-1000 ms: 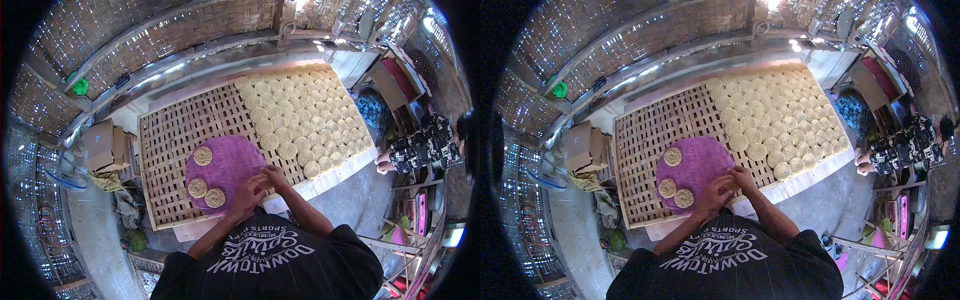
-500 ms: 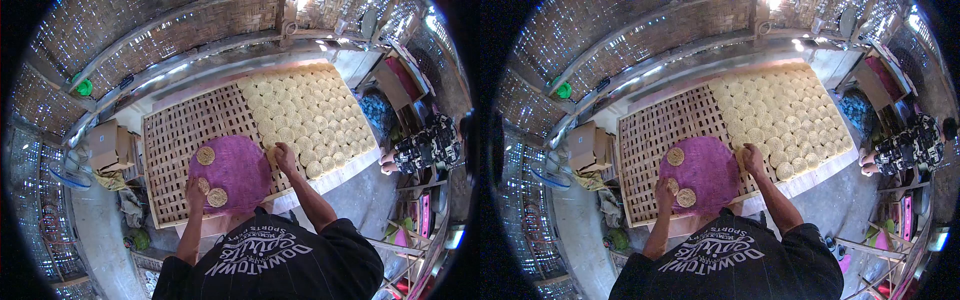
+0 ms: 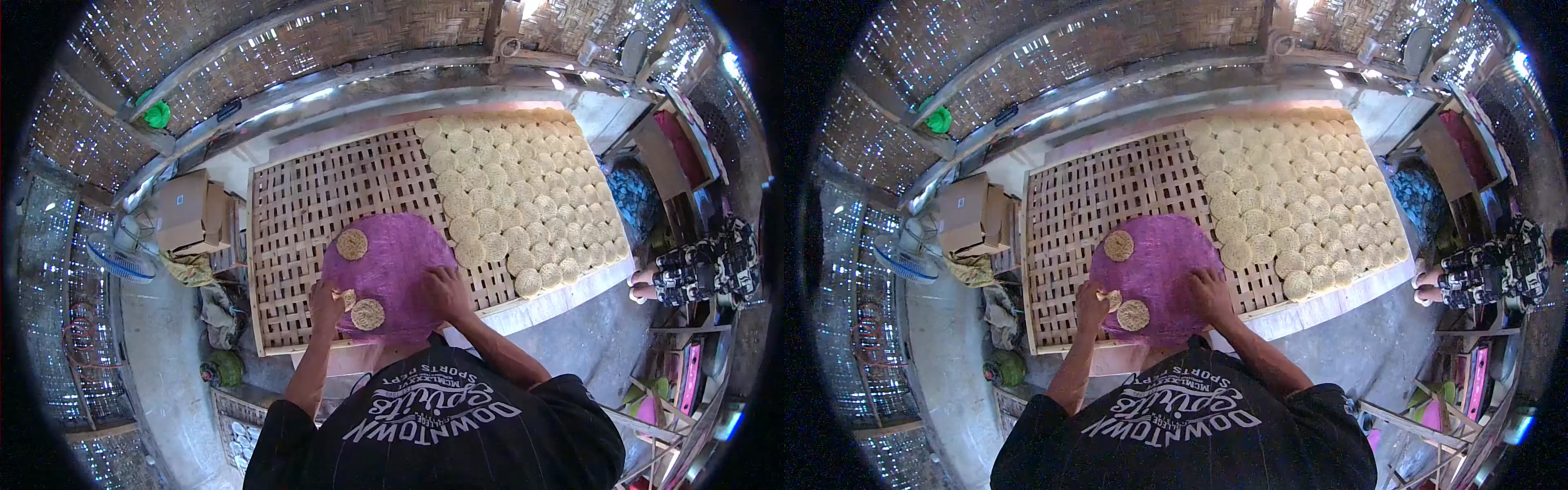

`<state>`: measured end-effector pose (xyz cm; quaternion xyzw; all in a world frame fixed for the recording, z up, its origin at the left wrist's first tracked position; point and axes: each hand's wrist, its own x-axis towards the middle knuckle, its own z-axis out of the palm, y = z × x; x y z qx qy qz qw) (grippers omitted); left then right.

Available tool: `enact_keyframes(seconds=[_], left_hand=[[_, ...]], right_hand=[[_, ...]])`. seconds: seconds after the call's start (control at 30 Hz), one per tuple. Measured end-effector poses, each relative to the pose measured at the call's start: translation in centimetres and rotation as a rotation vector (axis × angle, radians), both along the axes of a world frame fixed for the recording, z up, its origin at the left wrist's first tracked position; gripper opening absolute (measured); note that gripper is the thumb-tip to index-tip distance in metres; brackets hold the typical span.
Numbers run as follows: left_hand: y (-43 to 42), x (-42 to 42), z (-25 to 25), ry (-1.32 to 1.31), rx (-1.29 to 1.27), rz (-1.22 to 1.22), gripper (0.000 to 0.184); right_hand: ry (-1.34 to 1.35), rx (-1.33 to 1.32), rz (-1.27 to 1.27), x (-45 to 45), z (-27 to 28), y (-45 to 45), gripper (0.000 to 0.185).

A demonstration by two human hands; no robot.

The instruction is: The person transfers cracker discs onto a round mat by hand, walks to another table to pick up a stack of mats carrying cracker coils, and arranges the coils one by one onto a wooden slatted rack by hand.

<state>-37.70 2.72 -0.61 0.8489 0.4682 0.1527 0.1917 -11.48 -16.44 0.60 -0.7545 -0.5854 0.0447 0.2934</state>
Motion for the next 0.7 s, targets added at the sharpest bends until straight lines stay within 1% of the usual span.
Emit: enact_keyframes(seconds=[0.03, 0.1, 0.2, 0.23, 0.33, 0.37, 0.47, 0.53, 0.6, 0.63, 0.7], left_hand=[[-0.2, -0.2, 0.3, -0.006, -0.029, 0.006, 0.020], [-0.7, -0.9, 1.2, -0.021, -0.088, 0.012, 0.021], [-0.9, -2.2, 1.9, -0.114, -0.367, 0.035, 0.022], [-0.5, -3.3, 1.7, -0.212, -0.417, -0.050, 0.022], [-0.2, -4.5, 1.9, -0.315, -0.534, 0.007, 0.022], [0.5, -5.5, 0.6, -0.313, -0.514, 0.002, 0.023], [1.2, -6.8, 1.2, -0.634, -0.608, 0.014, 0.022], [1.9, -7.5, 1.7, -0.627, -0.538, 0.095, 0.023], [2.5, -7.9, 2.4, -0.620, -0.466, 0.174, 0.024], [2.4, -7.4, 3.5, -0.612, -0.393, 0.174, 0.025], [0.9, -5.2, 6.1, -0.604, -0.266, 0.153, 0.024]], right_hand=[[0.043, 0.002, 0.010, -0.7, -0.2, 0.0, 0.029], [0.035, -0.025, 0.029, -1.6, -0.7, -0.1, 0.030], [0.050, -0.101, 0.056, -2.4, -1.2, -0.6, 0.031], [0.060, -0.130, 0.069, -2.7, -1.3, -0.6, 0.032], [-0.011, -0.100, 0.110, -2.5, -1.4, -0.8, 0.032], [0.000, -0.113, 0.107, -2.5, -1.4, -0.8, 0.031], [0.020, -0.150, 0.099, -2.4, -1.5, -0.6, 0.030], [0.012, -0.166, 0.097, -2.2, -1.7, -0.4, 0.028], [0.039, -0.127, 0.072, -2.3, -1.7, -0.2, 0.027], [0.054, -0.107, 0.060, -2.4, -1.2, 0.0, 0.027], [0.193, -0.155, 0.028, -2.5, 0.5, 0.5, 0.029]])
